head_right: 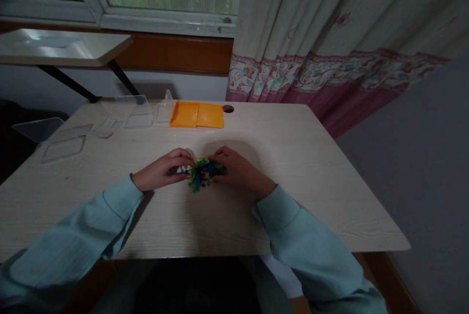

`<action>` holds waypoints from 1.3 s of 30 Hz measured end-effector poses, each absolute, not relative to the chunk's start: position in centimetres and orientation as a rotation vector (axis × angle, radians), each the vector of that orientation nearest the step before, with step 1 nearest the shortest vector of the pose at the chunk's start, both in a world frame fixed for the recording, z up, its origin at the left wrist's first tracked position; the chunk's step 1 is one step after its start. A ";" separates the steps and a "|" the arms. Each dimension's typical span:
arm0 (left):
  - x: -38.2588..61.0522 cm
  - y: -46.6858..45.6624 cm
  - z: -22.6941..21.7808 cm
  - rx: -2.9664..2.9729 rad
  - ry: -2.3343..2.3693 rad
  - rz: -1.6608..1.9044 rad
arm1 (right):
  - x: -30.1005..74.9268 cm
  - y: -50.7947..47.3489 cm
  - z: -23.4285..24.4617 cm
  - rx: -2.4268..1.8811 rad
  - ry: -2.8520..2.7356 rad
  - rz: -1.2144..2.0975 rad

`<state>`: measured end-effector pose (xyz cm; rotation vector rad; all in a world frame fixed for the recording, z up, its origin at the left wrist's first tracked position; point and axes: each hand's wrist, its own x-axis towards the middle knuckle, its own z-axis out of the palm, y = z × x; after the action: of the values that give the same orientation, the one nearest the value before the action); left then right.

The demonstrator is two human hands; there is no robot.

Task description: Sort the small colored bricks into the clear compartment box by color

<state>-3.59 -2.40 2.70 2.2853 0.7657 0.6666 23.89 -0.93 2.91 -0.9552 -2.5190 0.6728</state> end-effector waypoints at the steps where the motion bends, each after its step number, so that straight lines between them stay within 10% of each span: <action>1: -3.6 -2.4 2.7 2.286 0.762 0.655 | 23.9 -1.0 2.9 -0.954 -2.519 0.709; 39: -3.1 -2.7 2.0 2.405 0.877 0.606 | 22.8 -1.7 2.2 -0.937 -2.481 0.788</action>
<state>-3.12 -2.65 2.02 2.4054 0.8768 0.6056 22.83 -1.69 2.22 -0.9374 -2.4812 0.7880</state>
